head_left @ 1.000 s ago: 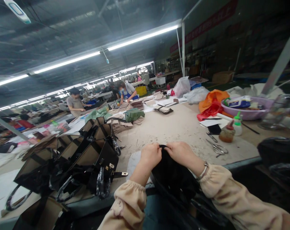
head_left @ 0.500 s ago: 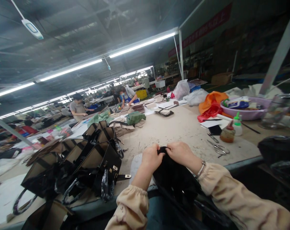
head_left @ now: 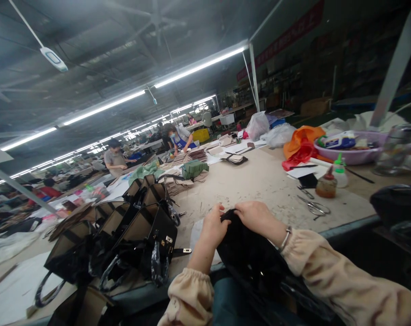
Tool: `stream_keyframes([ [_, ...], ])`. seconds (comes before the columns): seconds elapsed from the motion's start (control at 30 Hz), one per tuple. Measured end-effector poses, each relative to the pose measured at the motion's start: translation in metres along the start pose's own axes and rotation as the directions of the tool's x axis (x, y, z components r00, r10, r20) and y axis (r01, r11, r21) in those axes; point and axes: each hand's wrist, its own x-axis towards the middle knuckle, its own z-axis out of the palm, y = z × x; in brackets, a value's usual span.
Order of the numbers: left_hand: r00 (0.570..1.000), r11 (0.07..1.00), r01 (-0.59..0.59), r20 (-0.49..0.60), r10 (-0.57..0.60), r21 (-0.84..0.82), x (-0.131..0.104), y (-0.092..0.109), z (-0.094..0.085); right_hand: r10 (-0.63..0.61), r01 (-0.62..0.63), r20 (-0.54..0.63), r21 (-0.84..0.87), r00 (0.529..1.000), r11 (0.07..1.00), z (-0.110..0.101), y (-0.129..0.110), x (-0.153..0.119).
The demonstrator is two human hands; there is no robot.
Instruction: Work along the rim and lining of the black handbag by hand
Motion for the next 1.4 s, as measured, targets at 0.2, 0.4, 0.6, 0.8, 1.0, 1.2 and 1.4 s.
stream_keyframes([
  [0.2, 1.0, 0.999, 0.01, 0.012, -0.009, -0.042, 0.0, -0.006, -0.003, -0.015, 0.015, 0.002, 0.007, 1.0, 1.0, -0.002, -0.006, 0.004],
  [0.4, 0.999, 0.999, -0.031, -0.023, 0.03, -0.044, -0.001, -0.009, -0.004, -0.04, 0.04, -0.002, 0.021, 0.999, 0.999, 0.002, -0.009, 0.005],
  [0.6, 0.988, 0.991, -0.134, -0.075, 0.136, 0.022, -0.004, -0.008, -0.003, -0.063, 0.063, -0.003, 0.029, 0.998, 0.998, 0.005, -0.006, 0.002],
  [0.8, 0.971, 0.972, -0.212, -0.09, 0.222, 0.105, -0.004, -0.002, -0.007, -0.086, 0.086, 0.001, 0.036, 0.996, 0.996, 0.006, -0.004, 0.003],
  [1.0, 0.969, 0.962, -0.222, -0.069, 0.235, 0.16, -0.004, -0.001, -0.006, -0.118, 0.118, -0.005, 0.047, 0.993, 0.992, 0.006, -0.001, 0.004],
  [1.2, 0.98, 0.959, -0.183, -0.037, 0.195, 0.215, -0.001, -0.002, -0.005, -0.133, 0.134, -0.029, 0.034, 0.991, 0.99, 0.006, -0.001, 0.004],
  [1.4, 0.991, 0.963, -0.124, -0.023, 0.133, 0.241, 0.001, 0.002, -0.005, -0.131, 0.131, -0.029, 0.024, 0.991, 0.991, 0.006, -0.005, 0.005],
])
